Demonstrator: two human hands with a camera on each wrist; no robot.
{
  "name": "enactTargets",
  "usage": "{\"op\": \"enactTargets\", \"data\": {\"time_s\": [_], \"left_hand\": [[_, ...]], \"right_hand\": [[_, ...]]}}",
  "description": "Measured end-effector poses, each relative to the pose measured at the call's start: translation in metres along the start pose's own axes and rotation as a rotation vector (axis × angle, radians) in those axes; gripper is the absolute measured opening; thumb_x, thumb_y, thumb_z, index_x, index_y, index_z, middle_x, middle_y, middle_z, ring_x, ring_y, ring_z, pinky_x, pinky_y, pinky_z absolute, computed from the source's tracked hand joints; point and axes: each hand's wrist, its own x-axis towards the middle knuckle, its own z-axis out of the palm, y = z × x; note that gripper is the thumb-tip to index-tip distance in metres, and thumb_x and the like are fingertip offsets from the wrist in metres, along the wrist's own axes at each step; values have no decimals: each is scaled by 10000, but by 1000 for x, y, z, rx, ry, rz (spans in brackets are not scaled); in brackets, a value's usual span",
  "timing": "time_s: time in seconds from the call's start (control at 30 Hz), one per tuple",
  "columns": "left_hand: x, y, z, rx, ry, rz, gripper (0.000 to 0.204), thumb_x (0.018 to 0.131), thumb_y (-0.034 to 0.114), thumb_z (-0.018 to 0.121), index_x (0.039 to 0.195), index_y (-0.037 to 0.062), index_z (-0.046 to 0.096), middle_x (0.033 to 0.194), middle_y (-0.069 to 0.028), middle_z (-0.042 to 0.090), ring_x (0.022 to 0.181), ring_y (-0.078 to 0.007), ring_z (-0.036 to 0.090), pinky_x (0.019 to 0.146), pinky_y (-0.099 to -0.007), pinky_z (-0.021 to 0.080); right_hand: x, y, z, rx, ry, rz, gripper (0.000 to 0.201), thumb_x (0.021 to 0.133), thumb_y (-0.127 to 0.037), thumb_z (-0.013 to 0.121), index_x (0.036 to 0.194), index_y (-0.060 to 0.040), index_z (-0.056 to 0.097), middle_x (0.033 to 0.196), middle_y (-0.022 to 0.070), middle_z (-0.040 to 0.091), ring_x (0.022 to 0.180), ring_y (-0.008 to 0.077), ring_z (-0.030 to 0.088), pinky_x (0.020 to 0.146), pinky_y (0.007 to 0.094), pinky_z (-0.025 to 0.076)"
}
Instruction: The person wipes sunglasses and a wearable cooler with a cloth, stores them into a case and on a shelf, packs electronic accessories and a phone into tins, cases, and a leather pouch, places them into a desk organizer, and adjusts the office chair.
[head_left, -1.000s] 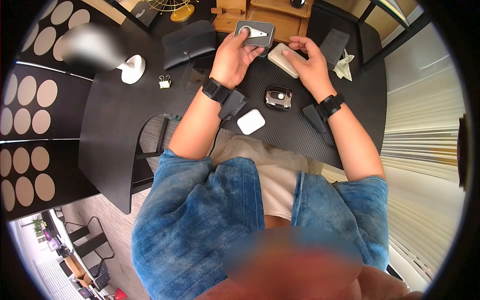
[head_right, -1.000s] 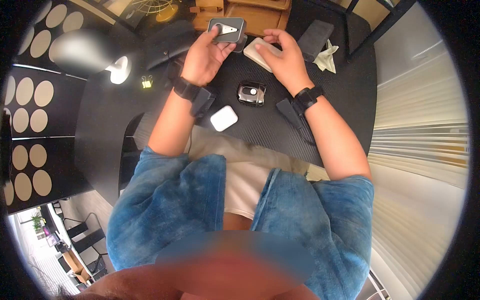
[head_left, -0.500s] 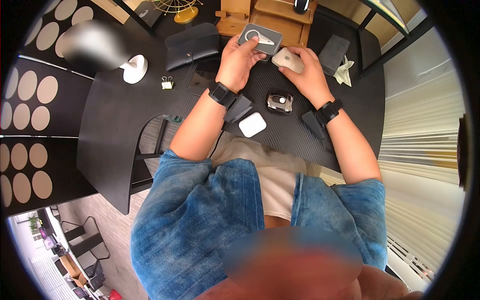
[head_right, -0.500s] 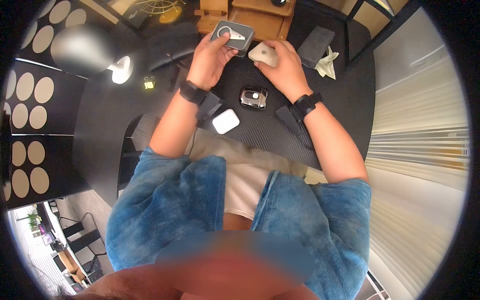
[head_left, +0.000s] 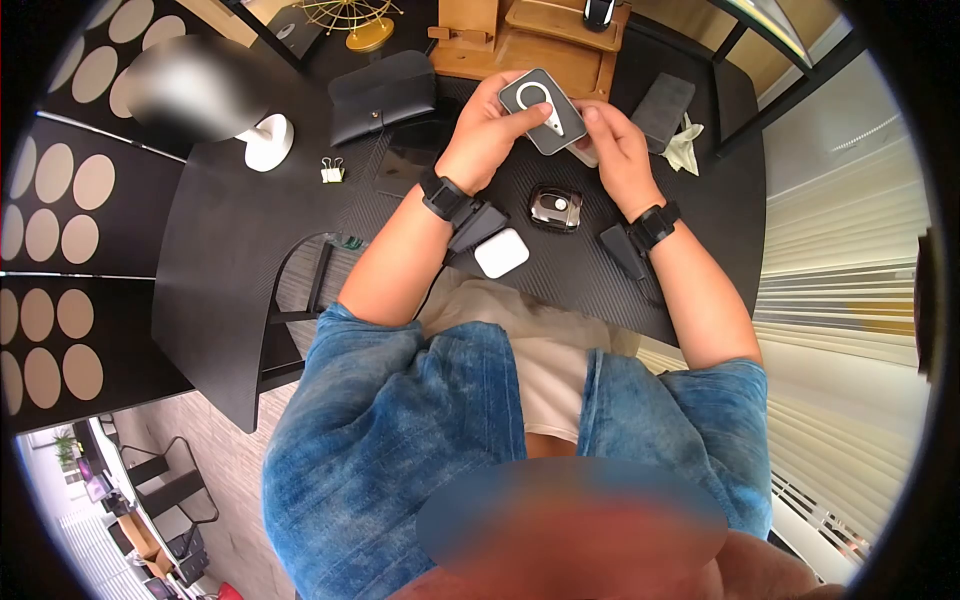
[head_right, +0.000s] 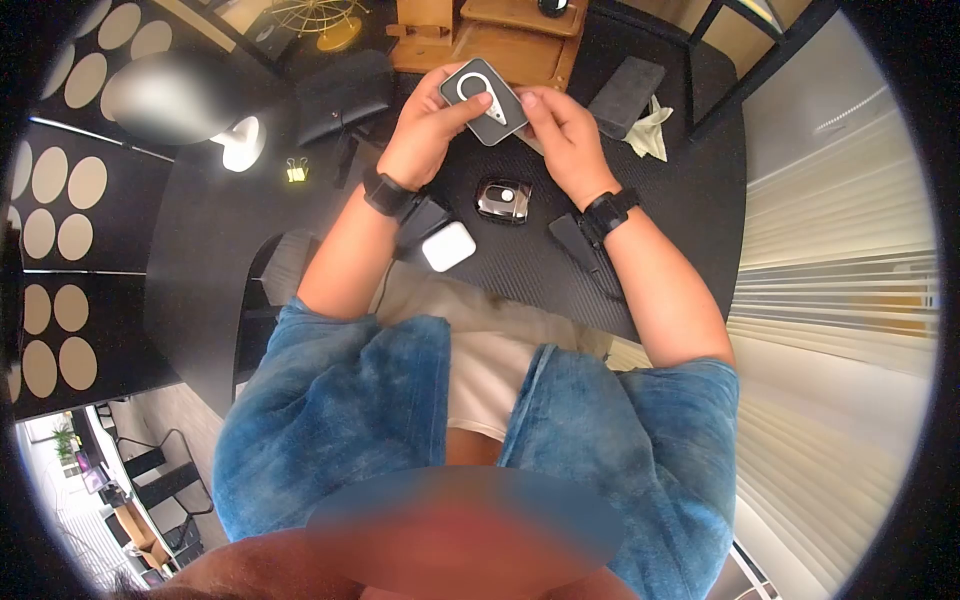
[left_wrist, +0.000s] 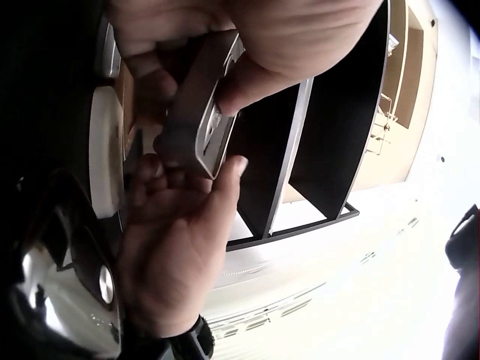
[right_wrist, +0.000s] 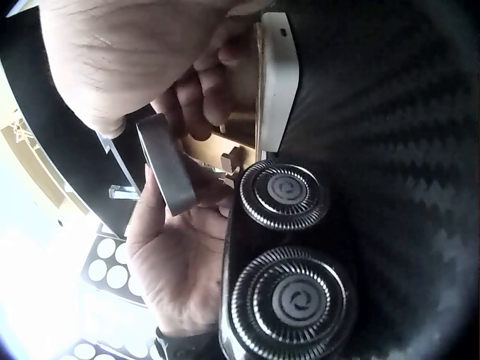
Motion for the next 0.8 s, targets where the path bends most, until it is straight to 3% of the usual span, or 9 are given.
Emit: {"op": "enactTargets", "data": {"time_s": [0.27, 0.37, 0.63, 0.77, 0.8], "left_hand": [[1, 1, 0, 154, -18, 18, 428, 870, 124, 740, 1238, 18, 551, 1028, -30, 668, 899, -92, 622, 728, -237, 496], [1, 3, 2, 103, 8, -66, 384, 879, 145, 736, 1205, 16, 579, 1018, -32, 671, 887, -81, 622, 721, -234, 497], [6, -11, 0, 346, 77, 203, 352, 926, 205, 685, 1183, -18, 597, 999, -53, 676, 860, -96, 623, 721, -246, 506], [5, -8, -4, 351, 143, 151, 355, 955, 252, 652, 1184, -14, 601, 970, -54, 684, 876, -106, 636, 769, -246, 510], [6, -10, -9, 565, 157, 205, 368, 958, 273, 645, 1176, -21, 607, 948, -64, 686, 830, -112, 639, 743, -247, 512]], "right_hand": [[-1, 4, 1, -21, 25, 61, 220, 957, -194, 651, 1049, 5, 658, 826, -26, 637, 714, 37, 543, 635, 192, 443], [-2, 0, 2, -6, 28, 103, 221, 950, -199, 661, 1054, -4, 661, 816, -34, 633, 689, 25, 535, 598, 186, 429], [-2, 1, 3, -8, 4, 70, 229, 947, -212, 665, 1051, -9, 663, 793, -36, 630, 642, 21, 528, 541, 189, 418], [2, 4, 0, 75, 134, 66, 227, 947, -216, 665, 1027, -4, 660, 798, -23, 634, 629, 28, 532, 540, 191, 419], [4, 3, -1, 107, 173, 38, 225, 947, -217, 664, 1019, -4, 658, 798, -19, 635, 622, 31, 531, 540, 192, 421]]}}
